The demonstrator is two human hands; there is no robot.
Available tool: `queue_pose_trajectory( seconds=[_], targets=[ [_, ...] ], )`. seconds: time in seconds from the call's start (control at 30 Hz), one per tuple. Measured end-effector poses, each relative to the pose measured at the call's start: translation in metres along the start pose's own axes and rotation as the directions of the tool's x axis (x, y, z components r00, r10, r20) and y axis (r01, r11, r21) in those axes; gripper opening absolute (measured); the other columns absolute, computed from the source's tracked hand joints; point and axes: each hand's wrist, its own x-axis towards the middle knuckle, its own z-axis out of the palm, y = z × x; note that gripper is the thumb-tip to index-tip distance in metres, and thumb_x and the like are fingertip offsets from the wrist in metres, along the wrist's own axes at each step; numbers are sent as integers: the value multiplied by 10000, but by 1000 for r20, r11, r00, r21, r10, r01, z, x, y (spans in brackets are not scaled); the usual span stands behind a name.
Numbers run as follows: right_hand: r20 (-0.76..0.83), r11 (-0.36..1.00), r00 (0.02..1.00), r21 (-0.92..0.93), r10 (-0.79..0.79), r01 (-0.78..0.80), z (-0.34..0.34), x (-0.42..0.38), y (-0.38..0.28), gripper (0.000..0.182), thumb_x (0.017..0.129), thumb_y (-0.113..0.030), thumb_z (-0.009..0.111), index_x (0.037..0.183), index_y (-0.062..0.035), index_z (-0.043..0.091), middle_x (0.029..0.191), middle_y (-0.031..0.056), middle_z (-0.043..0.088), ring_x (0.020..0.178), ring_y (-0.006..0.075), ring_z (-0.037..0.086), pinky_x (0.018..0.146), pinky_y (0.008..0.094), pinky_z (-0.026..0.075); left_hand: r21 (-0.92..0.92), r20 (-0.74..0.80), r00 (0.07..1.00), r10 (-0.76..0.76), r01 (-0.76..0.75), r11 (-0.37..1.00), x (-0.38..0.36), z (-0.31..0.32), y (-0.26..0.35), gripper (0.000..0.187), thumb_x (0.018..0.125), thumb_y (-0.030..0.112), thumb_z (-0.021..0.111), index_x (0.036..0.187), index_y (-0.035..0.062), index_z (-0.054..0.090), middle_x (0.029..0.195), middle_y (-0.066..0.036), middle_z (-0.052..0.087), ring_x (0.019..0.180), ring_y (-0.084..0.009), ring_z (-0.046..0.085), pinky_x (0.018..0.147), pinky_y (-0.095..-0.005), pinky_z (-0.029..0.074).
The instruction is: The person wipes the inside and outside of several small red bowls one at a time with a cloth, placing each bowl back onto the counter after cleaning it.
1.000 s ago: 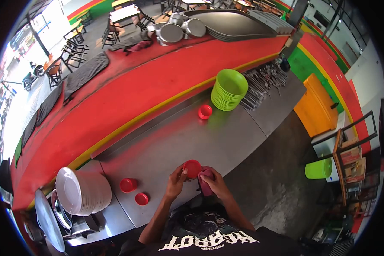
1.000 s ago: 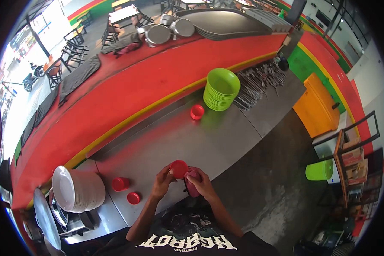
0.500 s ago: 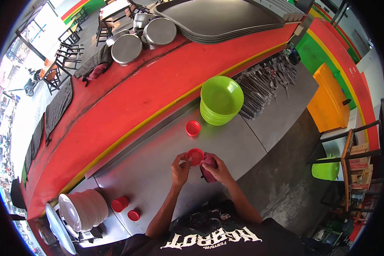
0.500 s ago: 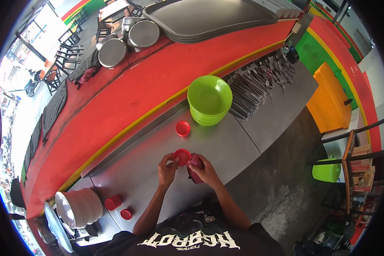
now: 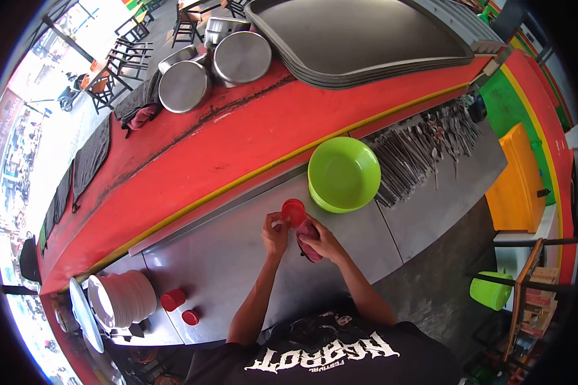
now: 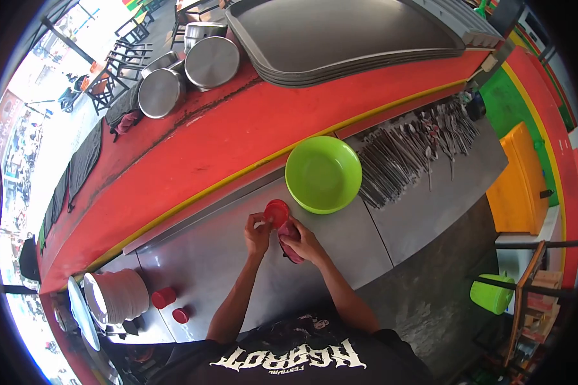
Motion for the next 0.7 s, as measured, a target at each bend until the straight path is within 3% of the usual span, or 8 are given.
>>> queue_pose_trajectory(
  seconds=[0.07, 0.17, 0.27, 0.43, 0.53, 0.63, 0.7],
  targets=[
    [6, 1000, 1000, -8, -3, 3, 1, 5, 3, 795, 850, -317, 741, 1499, -63, 360, 1355, 245, 557, 1253, 341, 561, 1050, 392, 445, 16, -39, 999, 14, -13, 1000, 0, 5, -3, 257, 881, 69, 727, 1052, -27, 561, 896, -117, 674, 675, -179, 710, 554, -274, 543],
    [15, 1000, 1000, -3, 10, -10, 2, 11, 4, 817, 851, -310, 739, 1515, -66, 330, 1345, 250, 563, 1242, 352, 568, 1043, 401, 451, 71, -62, 998, -4, 9, 997, 2, 9, -3, 288, 859, 79, 753, 1046, -22, 558, 925, -119, 664, 675, -182, 711, 550, -276, 544],
    [23, 1000, 1000, -2, 21, -21, 2, 18, 11, 822, 841, -262, 751, 1527, -102, 327, 1353, 200, 572, 1226, 284, 583, 1042, 366, 446, 138, -63, 998, 28, -19, 990, 4, 10, -6, 329, 841, 90, 774, 1058, -17, 552, 972, -129, 647, 662, -194, 711, 544, -279, 545],
    [30, 1000, 999, -23, 15, -15, -4, 17, 15, 846, 851, -269, 747, 1540, -93, 289, 1356, 209, 566, 1228, 288, 580, 1049, 362, 443, 161, -21, 996, 90, -86, 983, 7, 9, -23, 371, 851, 112, 770, 1123, -1, 544, 1010, -140, 618, 653, -211, 708, 537, -284, 549],
    [17, 1000, 1000, 27, -14, 14, -3, 17, 21, 887, 852, -271, 751, 1555, -89, 242, 1368, 212, 555, 1223, 289, 580, 1053, 364, 441, 201, -50, 997, -51, 60, 978, 4, 7, -6, 388, 935, 182, 683, 1256, 18, 541, 1128, -164, 627, 708, -212, 721, 548, -286, 556],
    [31, 993, 999, 115, 7, -10, 0, 19, 27, 934, 846, -265, 760, 1568, -89, 194, 1404, 209, 518, 1236, 277, 564, 1063, 367, 430, 124, 12, 996, -86, 84, 989, 6, 8, 9, 471, 1023, 292, 540, 1431, 75, 456, 1089, -153, 650, 749, -194, 723, 562, -289, 559],
    [48, 984, 999, 177, 12, -20, 1, 19, 22, 949, 845, -253, 762, 1572, -88, 176, 1432, 203, 488, 1254, 266, 544, 1072, 365, 419, 150, 118, 984, -130, 112, 982, 10, 4, 7, 481, 1043, 324, 486, 1460, 88, 439, 1072, -146, 666, 762, -196, 722, 576, -291, 563]
  ],
)
